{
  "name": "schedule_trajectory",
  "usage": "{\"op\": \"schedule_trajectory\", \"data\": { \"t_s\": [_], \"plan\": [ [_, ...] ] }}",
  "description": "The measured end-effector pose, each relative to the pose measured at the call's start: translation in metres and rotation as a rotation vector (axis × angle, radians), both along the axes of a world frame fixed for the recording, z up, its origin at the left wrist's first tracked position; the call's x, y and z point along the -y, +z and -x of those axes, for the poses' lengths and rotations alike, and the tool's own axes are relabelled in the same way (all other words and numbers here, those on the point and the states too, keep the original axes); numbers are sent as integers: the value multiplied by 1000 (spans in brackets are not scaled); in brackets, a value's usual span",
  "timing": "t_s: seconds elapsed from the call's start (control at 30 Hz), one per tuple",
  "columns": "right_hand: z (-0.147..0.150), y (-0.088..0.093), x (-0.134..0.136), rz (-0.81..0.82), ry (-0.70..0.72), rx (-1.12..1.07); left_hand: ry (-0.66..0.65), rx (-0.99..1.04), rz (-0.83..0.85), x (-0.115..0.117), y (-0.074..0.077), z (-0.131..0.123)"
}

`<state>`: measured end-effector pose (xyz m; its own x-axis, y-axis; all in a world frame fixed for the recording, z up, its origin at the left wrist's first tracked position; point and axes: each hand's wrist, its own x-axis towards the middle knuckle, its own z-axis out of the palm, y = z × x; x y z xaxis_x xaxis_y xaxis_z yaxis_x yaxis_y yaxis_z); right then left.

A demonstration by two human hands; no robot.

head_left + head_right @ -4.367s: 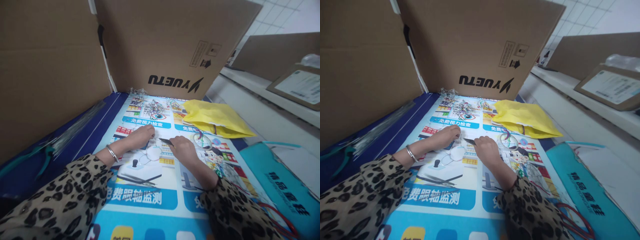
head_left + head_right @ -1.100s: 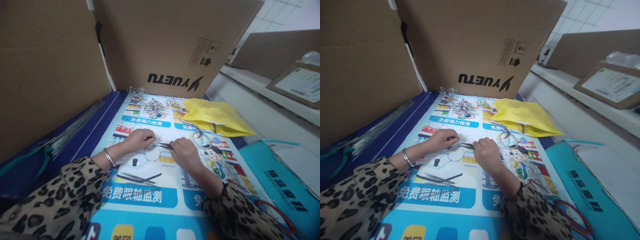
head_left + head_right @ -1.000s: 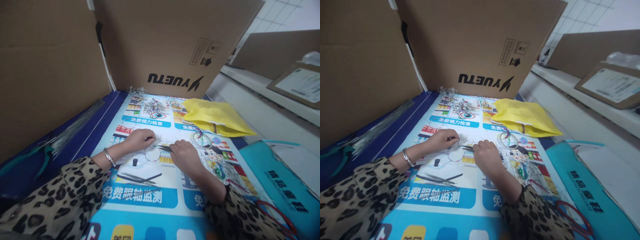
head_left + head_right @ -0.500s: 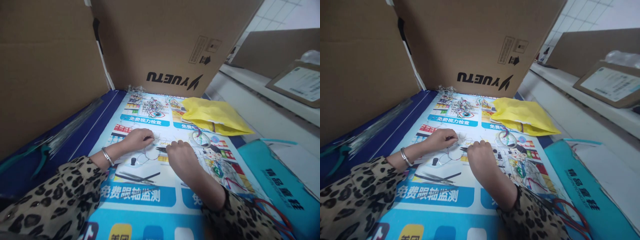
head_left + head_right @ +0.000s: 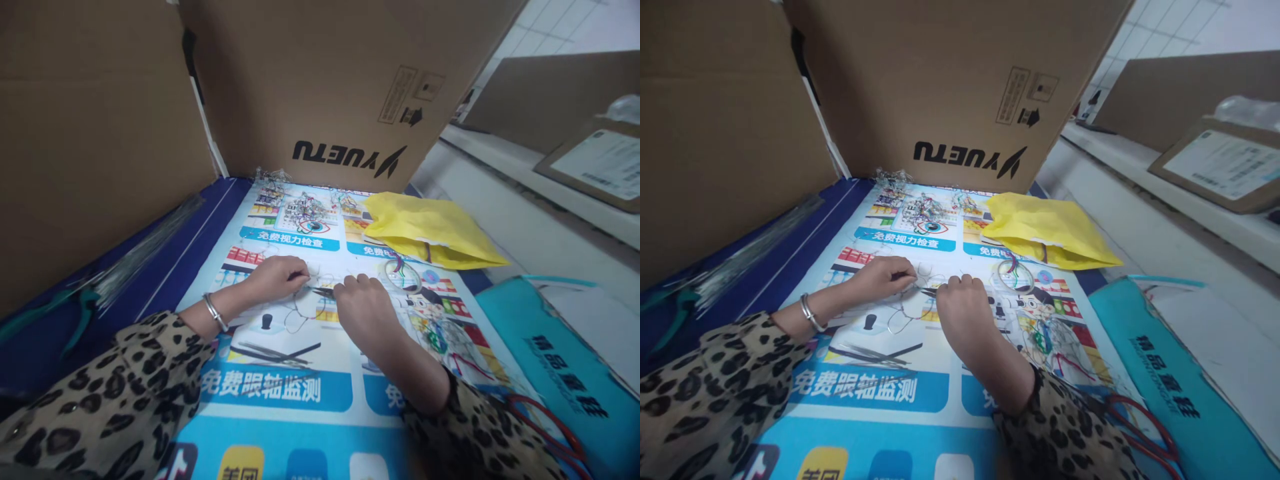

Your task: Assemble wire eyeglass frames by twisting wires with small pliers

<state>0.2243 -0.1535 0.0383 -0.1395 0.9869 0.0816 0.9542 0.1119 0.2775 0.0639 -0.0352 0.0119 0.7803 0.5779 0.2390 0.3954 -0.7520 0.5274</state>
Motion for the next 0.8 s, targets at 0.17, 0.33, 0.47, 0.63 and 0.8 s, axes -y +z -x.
{"op": "schedule_trajectory", "data": {
  "t_s": [0.17, 0.33, 0.47, 0.63, 0.8],
  "plan": [
    [-1, -2, -3, 2, -12, 16, 3, 14, -10, -2, -2, 0],
    [-1, 1, -7, 49, -9, 20, 13, 17, -11, -2, -4, 1],
    [-2, 2, -7, 66, -2, 16, 20, 23, -19, -2, -4, 1],
    [-3, 2, -6, 68, 9, 13, 35, 23, -22, -2, -3, 1],
    [-2, 2, -4, 41, 31, 16, 25, 16, -32, -2, -3, 1]
  ]
}}
